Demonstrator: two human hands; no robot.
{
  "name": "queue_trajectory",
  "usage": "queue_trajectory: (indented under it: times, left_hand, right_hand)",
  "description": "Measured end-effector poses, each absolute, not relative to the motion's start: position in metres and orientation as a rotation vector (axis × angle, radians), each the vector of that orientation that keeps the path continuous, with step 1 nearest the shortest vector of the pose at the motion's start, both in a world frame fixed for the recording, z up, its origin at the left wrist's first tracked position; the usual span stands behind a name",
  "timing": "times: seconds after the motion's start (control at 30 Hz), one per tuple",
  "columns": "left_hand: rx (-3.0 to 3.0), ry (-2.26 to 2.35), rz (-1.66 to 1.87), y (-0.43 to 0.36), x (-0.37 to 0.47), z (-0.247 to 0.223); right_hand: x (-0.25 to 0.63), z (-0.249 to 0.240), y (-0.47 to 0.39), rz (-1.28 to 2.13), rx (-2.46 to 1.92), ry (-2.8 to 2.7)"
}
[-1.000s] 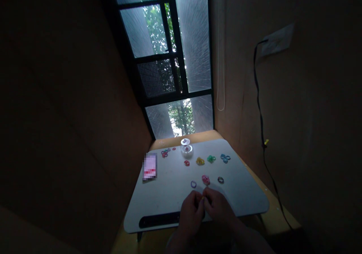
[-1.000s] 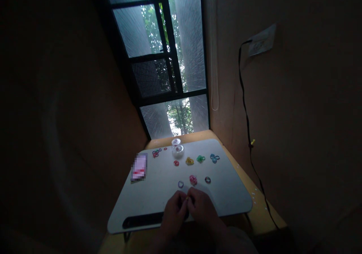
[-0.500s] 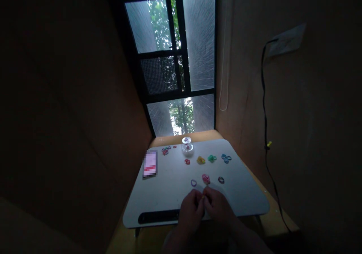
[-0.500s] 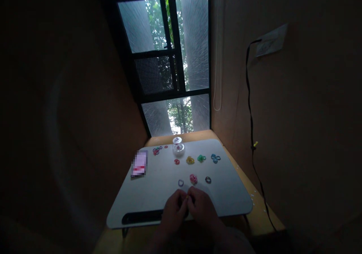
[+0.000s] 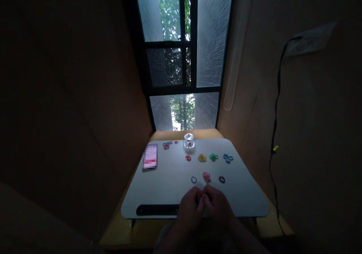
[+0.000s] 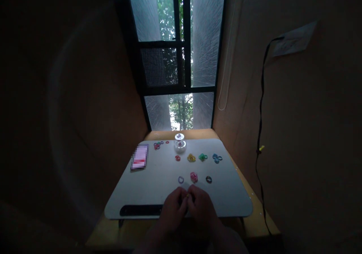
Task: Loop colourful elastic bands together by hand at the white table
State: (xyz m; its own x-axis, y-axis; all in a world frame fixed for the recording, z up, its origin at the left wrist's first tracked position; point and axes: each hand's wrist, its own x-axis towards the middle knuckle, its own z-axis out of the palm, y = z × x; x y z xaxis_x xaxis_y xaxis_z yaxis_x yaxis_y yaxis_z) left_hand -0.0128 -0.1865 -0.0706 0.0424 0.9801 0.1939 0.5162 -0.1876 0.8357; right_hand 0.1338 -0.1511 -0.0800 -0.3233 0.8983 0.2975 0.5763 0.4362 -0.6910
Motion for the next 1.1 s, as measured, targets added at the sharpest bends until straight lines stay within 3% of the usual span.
queue_trajectory:
  times: [1.1]
  left_hand:
    - [1.761,1.525,1.044,-0.1858,-0.0100,-0.0704]
  right_hand:
    - [0.1347,-0.0784,-0.1509,0.650,-1.222,-2.029]
